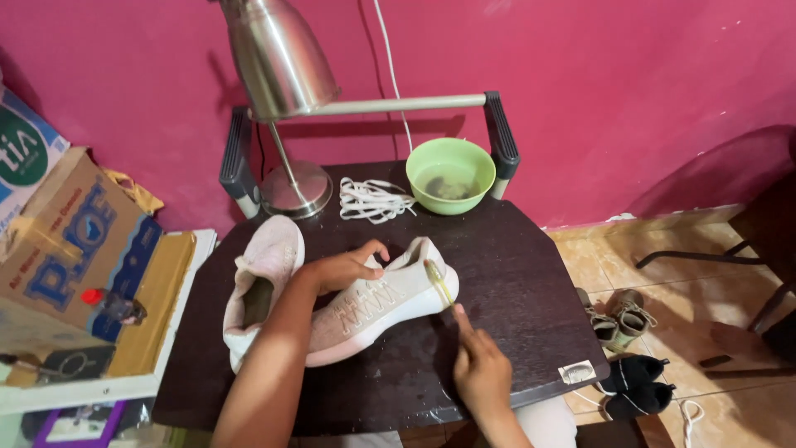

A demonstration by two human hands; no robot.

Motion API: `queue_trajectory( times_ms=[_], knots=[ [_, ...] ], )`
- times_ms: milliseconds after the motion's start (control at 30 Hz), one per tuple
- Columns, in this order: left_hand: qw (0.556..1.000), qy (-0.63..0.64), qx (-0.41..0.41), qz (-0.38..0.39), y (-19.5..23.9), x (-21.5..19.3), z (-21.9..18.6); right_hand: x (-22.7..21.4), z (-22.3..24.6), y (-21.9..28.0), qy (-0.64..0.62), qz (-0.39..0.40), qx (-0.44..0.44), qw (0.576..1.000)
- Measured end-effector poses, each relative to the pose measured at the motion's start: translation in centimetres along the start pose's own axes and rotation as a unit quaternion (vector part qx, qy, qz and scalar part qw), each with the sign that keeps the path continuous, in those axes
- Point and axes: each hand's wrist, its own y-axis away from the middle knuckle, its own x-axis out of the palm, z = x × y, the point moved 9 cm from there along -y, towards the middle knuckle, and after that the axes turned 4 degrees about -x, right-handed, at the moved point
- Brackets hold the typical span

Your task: The person cleans a pair of white sneakers using a toothbrush and a bowl of water. They scrub the soles, sides, and uppers of the shoes, repeatedly dipping the brush into the water to keep it wet.

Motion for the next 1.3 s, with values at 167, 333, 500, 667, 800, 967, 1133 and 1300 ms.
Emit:
queue_trajectory(
  times_ms=[167, 333, 500, 667, 800, 967, 1133, 1300],
  knots=[
    [1.0, 0.011, -0.019, -0.021, 1.3, 0.3, -0.4, 1.0, 1.0, 0.2, -0.019, 0.031, -0.028, 0.999],
    [0.999, -0.031, -0.016, -0.024, 1.8, 0.3, -0.8, 0.8, 2.8, 0.3, -0.077, 0.081, -0.025, 0.993],
    [1.0, -0.003, -0.005, -0.028, 0.6, 0.1, 0.3, -1.8, 0.5, -0.7, -0.07, 0.014, -0.011, 0.997],
    [1.0, 0.004, 0.006, -0.03, 0.4, -0.2, 0.3, -3.3, -1.3, -0.9, -0.069, -0.012, -0.006, 0.998],
    [0.999, 0.008, 0.01, -0.03, 0.2, -0.1, 0.3, -3.2, -2.4, -0.5, -0.094, 0.013, 0.02, 0.995],
    [0.999, -0.017, 0.006, -0.041, -0.2, -0.4, 0.7, -2.5, -2.5, 0.3, -0.109, 0.004, 0.046, 0.993],
    [0.999, 0.002, 0.03, -0.03, -0.4, -0.3, 0.8, -2.1, -2.6, 0.4, -0.127, 0.008, 0.084, 0.988],
    [0.999, -0.001, -0.012, -0.036, 0.7, -0.1, -0.1, -2.3, -0.6, -0.6, -0.161, 0.016, 0.105, 0.981]
  ],
)
